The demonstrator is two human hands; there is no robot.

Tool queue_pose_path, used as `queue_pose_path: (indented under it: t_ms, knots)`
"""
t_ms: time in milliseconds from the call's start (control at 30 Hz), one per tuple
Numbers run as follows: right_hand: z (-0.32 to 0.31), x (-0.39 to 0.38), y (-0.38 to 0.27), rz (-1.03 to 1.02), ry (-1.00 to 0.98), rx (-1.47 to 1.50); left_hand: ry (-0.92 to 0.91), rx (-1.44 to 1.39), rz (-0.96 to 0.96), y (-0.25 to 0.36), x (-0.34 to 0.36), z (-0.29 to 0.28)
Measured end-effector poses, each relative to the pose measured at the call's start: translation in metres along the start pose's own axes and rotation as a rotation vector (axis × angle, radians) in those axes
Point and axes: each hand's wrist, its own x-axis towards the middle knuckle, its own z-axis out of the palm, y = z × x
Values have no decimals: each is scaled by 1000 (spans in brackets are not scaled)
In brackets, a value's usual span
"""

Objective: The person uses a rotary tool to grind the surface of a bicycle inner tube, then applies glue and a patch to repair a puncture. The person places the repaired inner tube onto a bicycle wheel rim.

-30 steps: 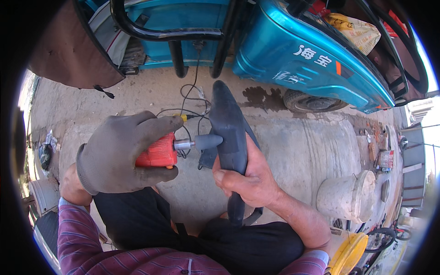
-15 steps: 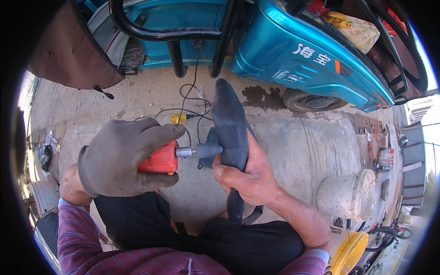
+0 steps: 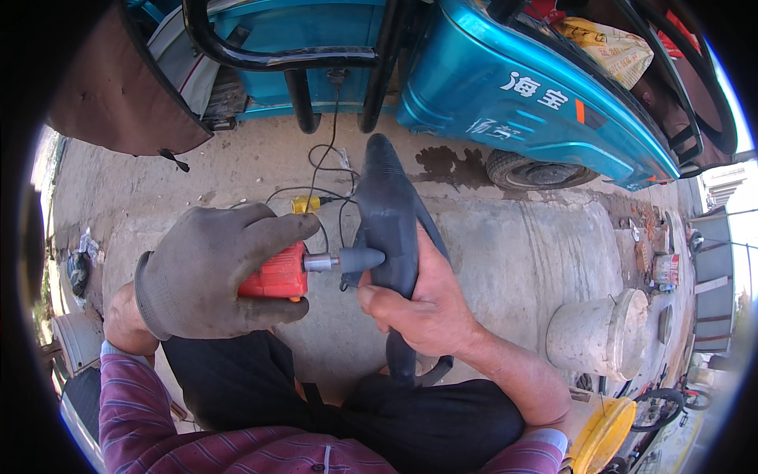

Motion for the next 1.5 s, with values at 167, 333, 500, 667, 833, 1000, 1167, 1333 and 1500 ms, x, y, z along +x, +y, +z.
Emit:
queue_pose_path:
  t_ms: [167,333,500,667,833,1000,1167,1333,1500]
  knots:
    - [2,0,2,16,8,-6,-9,1,1,0,1,0]
    - [3,0,2,27,-2,-17,-36,-8,-12,1,3,-1]
    - [4,1,1,47,-12,-53,-18,-13,-5,2,5,-1]
    - [3,1,1,51,30,-33,-33,-26,-22,2,3,-1]
    - [-1,0,-1,-6,-4,25,9,8,-5,0,0,0]
    - [1,0,-1,-1,8,10,-15,12,-19,0,-1,-1]
    - [4,0,2,5,1,25,-26,-5,-18,1,0,0]
    - [5,-1,2,47,16,-20,-9,-6,-5,3,2,0]
    - [6,-1,-1,65,10,-74,-18,-16,-3,3,3,0]
